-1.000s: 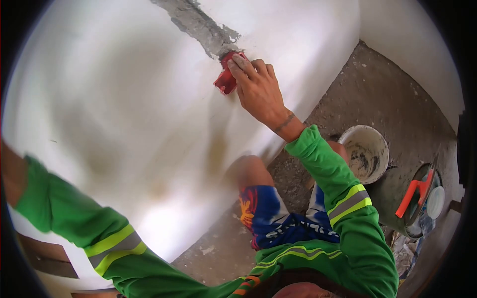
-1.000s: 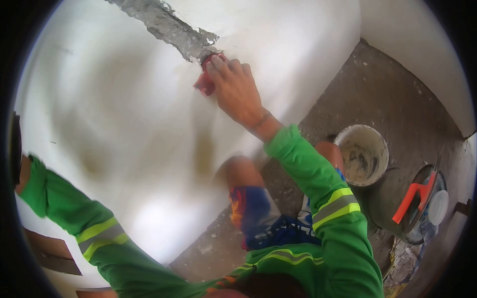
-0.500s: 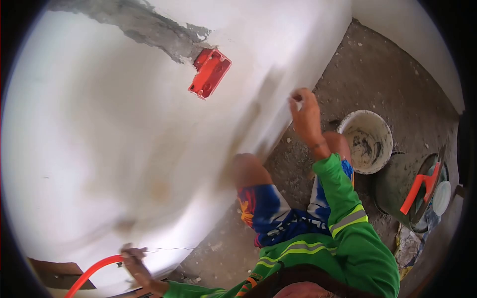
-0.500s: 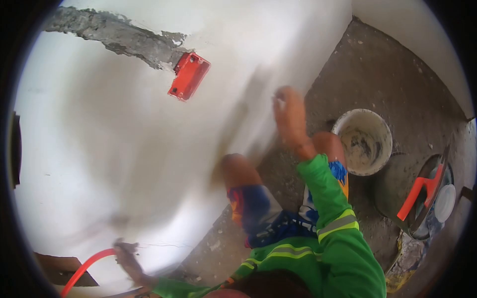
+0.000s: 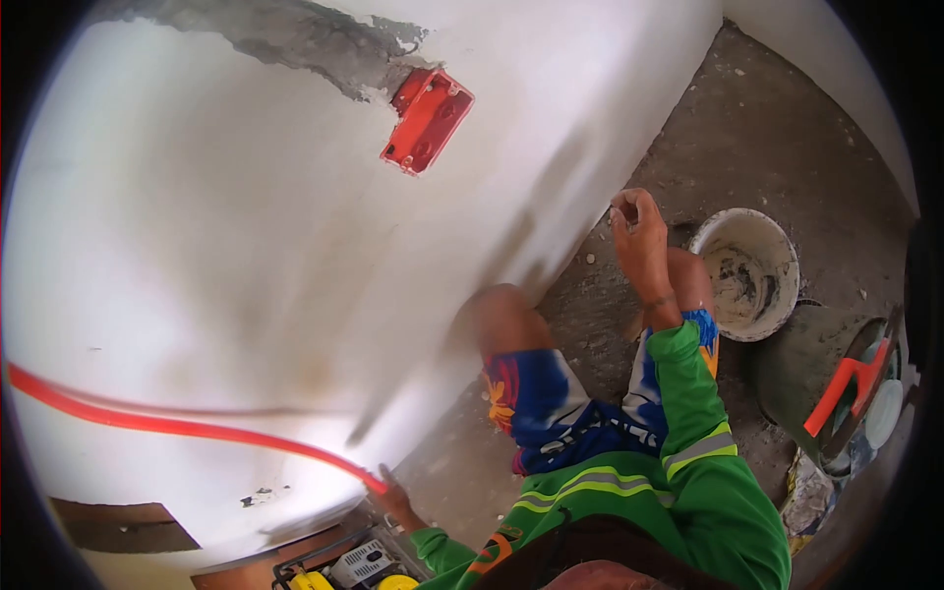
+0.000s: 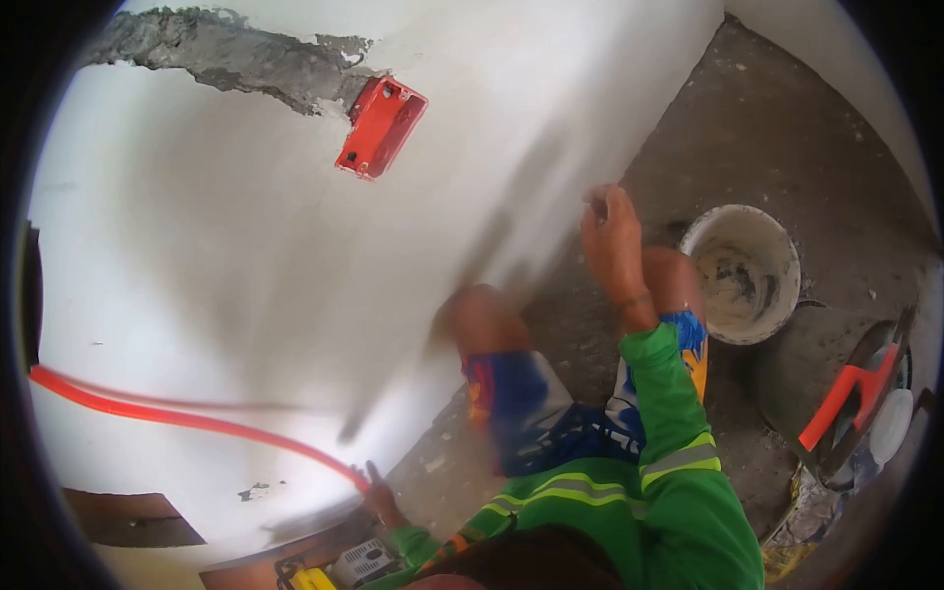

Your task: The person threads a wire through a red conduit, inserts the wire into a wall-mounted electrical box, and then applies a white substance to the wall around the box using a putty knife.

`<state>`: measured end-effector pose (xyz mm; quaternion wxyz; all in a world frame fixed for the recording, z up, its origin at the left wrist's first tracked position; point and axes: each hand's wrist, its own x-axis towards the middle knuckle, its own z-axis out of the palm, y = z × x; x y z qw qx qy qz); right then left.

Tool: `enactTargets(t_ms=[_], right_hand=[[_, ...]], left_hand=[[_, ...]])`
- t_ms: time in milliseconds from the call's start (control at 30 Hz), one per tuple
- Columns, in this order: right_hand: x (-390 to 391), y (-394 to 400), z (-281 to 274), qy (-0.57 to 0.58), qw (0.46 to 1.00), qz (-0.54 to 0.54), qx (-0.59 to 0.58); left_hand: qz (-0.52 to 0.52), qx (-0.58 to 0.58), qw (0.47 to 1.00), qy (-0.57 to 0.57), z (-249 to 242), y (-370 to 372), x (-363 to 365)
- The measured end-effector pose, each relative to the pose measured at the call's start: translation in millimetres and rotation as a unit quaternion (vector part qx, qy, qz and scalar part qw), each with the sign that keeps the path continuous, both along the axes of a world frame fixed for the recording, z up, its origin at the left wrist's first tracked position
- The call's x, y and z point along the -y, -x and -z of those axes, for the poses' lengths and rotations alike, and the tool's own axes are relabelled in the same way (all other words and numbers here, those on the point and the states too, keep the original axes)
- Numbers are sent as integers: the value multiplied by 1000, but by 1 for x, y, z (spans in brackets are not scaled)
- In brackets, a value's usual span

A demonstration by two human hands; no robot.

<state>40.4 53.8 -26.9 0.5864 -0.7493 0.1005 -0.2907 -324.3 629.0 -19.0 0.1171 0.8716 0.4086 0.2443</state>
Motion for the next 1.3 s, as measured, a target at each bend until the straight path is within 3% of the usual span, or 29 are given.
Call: enactTargets(t_ms=[33,133,233,300,433,500,633,733,767,800,833,900,1000,1067,1133,1233,1267,1300], right_hand=[[-2,1,-2,-16,1000,-15,-18],[-7,6,-19,-16,995,-73,-65],[-12,14,-35,-1,997,-45,55],[-10,29,-44,-45,997,-39,50],[8,92,-63,23,999,3,26],[24,130,-81,82,994,9,67],[67,214,-136,56,988,43,137],[116,278,-144,122,964,176,161],[141,300,-157,289,922,241,92],[166,323,-169,440,840,316,36],[181,339,-168,311,862,400,28],[202,354,-183,290,827,471,-101],[208,384,-175,306,807,490,-124],[220,403,-168,294,754,541,-227],[256,425,-143,239,698,590,-327],[319,477,-74,153,665,550,-482],[329,494,-54,131,691,513,-493],[335,507,-39,122,762,457,-442]], left_hand=[[-8,-42,998,40,3,-4,9],[246,-231,924,-181,72,27,-44],[138,-210,959,130,84,-4,-9],[141,-247,951,119,75,-22,30],[213,-229,945,99,101,-47,54],[207,-226,934,182,93,-70,93],[223,-239,907,267,69,-101,152],[267,-271,875,299,69,-113,166],[287,-292,858,312,67,-118,168],[305,-315,838,325,62,-122,169],[324,-343,814,339,55,-126,167],[364,-424,745,363,36,-134,162],[412,-566,591,402,-3,-146,154],[442,-633,469,430,-30,-156,161],[470,-647,392,455,-48,-163,176],[525,-593,375,482,-64,-170,219],[540,-568,389,484,-69,-174,238],[545,-556,403,481,-77,-180,261]])
